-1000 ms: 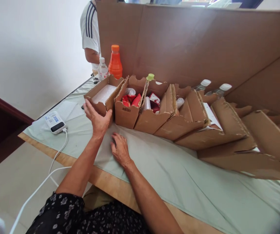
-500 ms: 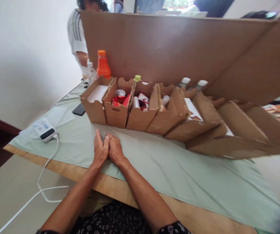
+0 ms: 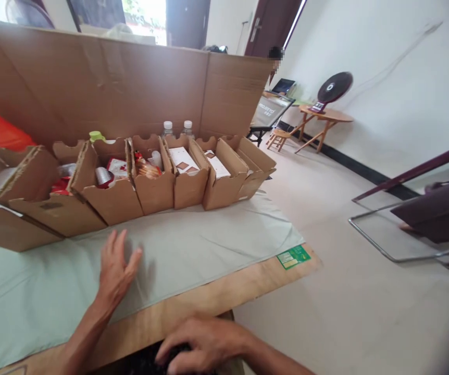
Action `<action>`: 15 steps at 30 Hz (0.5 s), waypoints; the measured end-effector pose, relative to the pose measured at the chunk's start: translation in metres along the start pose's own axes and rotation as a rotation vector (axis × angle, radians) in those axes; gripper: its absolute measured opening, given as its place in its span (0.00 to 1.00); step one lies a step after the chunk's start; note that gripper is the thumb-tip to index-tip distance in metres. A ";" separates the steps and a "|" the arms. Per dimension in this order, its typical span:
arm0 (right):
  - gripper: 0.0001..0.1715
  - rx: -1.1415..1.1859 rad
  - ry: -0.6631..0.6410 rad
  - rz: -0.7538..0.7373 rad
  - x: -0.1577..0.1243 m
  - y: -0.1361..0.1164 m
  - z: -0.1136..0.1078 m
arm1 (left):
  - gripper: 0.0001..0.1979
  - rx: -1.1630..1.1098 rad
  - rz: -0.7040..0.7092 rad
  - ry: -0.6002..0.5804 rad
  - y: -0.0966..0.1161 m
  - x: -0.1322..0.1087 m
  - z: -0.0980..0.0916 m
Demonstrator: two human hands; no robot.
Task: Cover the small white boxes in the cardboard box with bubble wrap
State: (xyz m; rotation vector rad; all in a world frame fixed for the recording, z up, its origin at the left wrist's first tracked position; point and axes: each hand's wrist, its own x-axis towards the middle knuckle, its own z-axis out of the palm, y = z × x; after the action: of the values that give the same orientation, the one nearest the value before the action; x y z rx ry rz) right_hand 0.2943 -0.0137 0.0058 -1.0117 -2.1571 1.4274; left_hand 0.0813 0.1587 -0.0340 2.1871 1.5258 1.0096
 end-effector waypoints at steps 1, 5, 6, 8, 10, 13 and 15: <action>0.15 0.028 0.088 0.109 -0.024 -0.003 -0.022 | 0.32 -0.003 0.053 -0.036 0.015 0.006 0.015; 0.18 -0.131 0.572 0.352 -0.099 -0.033 -0.134 | 0.25 0.050 0.291 -0.275 0.061 0.022 0.072; 0.18 -0.187 0.681 0.359 -0.110 -0.043 -0.165 | 0.24 0.081 0.352 -0.342 0.069 0.022 0.083; 0.17 -0.330 0.926 0.321 -0.120 -0.056 -0.229 | 0.23 0.156 0.450 -0.402 0.079 0.019 0.100; 0.18 -0.538 1.072 0.352 -0.115 -0.060 -0.291 | 0.22 0.215 0.512 -0.364 0.082 0.014 0.109; 0.19 -0.841 0.877 0.638 -0.088 -0.046 -0.369 | 0.21 0.232 0.574 -0.292 0.078 0.008 0.114; 0.17 -0.931 0.547 0.857 -0.067 -0.030 -0.402 | 0.21 0.224 0.603 -0.260 0.075 0.007 0.115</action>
State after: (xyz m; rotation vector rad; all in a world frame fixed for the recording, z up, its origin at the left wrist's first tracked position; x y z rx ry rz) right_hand 0.5852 0.1886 0.2091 -2.4956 -1.9730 0.1372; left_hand 0.2136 0.1532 -0.0688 2.8933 0.9132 0.6752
